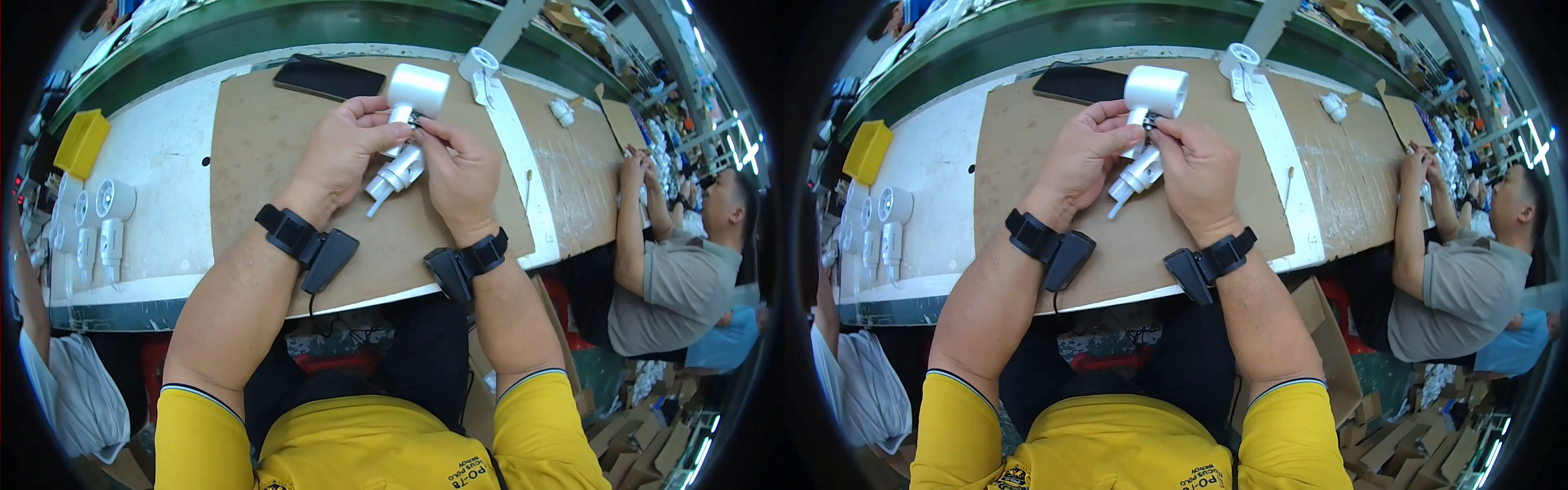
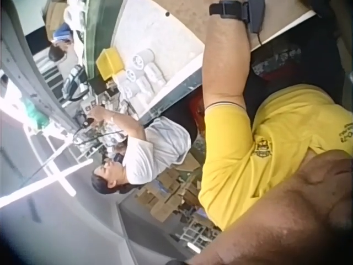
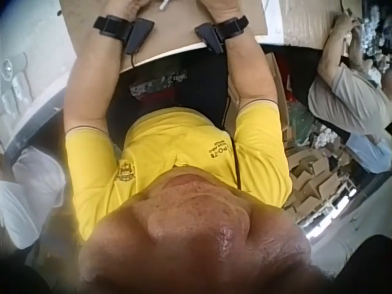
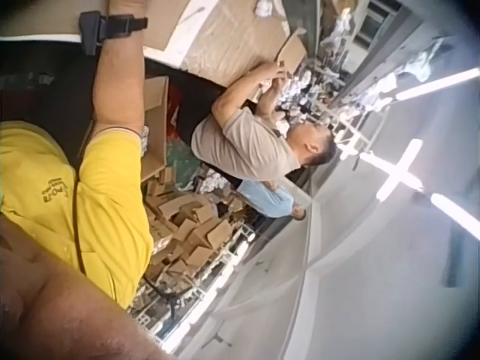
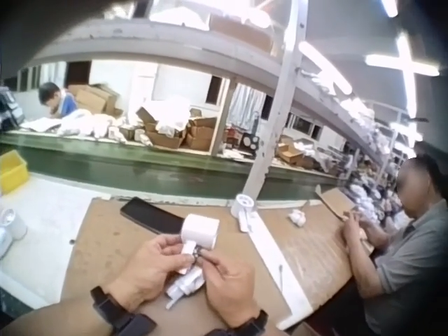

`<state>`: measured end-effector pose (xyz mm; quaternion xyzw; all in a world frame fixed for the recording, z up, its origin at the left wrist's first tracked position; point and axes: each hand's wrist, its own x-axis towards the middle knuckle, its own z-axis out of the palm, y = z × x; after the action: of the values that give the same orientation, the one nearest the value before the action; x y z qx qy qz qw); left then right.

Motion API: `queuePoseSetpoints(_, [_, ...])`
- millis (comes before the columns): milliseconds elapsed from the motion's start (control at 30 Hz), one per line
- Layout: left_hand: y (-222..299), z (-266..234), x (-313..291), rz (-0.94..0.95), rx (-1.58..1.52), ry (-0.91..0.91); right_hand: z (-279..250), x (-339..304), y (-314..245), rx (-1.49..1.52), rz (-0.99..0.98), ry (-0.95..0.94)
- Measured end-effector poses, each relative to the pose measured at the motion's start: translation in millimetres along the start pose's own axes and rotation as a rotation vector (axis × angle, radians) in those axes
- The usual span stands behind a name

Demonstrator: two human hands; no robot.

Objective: Assembling small white electronic components at a factory workbench.

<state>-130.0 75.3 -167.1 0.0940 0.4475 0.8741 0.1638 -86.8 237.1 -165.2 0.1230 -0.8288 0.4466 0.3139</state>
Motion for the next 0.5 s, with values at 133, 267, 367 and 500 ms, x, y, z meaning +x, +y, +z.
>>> queuePoseSetpoints(133, [-7.7,9.4,-0.6,0.249,0.065,0.081,3.0,-1.5,10.5,0.173,0.054,0.0])
queuePoseSetpoints(267, [-6.0,10.4,-2.6,0.279,0.444,0.052,1.2,0.5,14.4,0.471,0.248,0.007])
queuePoseSetpoints(367, [-3.5,14.5,-6.1,0.351,0.538,0.093,-1.3,3.5,21.8,0.705,0.325,-0.008])
queuePoseSetpoints(500, [-2.6,16.7,-8.2,0.402,0.615,0.155,2.5,5.2,24.6,0.772,0.366,-0.004])
